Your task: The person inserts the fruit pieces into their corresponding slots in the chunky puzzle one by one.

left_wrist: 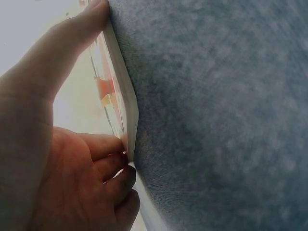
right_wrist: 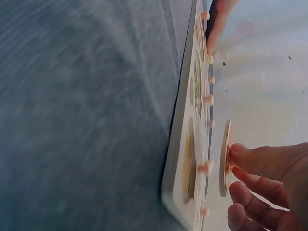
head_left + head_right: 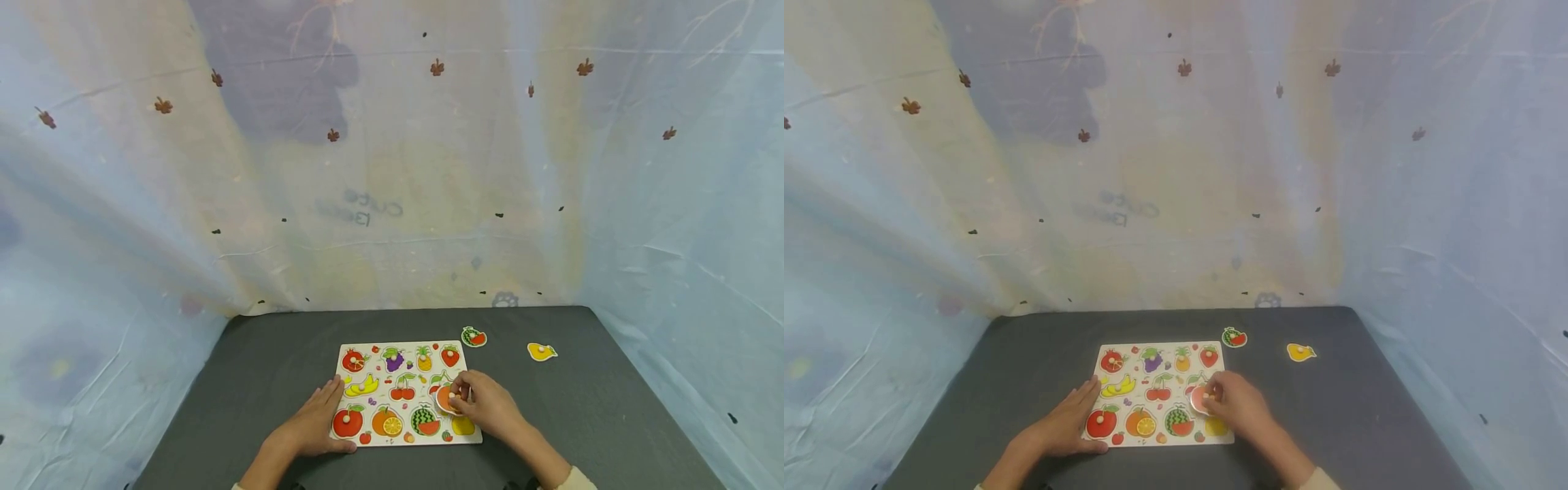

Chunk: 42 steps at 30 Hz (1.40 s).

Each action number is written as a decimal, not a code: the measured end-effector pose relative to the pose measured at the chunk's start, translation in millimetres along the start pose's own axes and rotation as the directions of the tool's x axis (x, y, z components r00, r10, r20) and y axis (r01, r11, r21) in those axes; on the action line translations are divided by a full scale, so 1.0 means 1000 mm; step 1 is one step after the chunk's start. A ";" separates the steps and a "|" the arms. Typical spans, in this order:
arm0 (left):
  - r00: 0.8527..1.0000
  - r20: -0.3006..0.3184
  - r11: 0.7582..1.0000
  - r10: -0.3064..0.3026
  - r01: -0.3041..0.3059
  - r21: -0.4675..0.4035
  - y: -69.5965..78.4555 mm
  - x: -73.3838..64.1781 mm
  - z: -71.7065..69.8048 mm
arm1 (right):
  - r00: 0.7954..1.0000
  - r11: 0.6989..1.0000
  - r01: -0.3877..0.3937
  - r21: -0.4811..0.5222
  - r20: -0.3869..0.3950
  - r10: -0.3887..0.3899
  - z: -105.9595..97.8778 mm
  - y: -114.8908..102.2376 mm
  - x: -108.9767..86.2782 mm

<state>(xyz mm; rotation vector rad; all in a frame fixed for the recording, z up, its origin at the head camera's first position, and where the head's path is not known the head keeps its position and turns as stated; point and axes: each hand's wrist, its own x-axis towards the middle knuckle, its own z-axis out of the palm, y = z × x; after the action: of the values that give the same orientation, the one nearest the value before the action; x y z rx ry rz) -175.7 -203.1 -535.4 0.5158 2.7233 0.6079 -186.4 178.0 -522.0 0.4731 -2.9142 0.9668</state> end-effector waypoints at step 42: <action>1.000 -0.007 1.000 0.009 -0.009 -0.009 0.001 -0.001 -0.001 | 0.969 0.980 0.190 0.056 0.146 -0.197 0.059 -0.056 0.032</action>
<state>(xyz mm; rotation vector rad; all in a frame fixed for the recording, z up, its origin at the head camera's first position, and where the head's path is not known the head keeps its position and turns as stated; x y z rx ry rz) -174.6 -202.8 -533.3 0.5245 2.7251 0.6253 -196.7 91.5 -533.1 0.8517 -2.9101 1.0062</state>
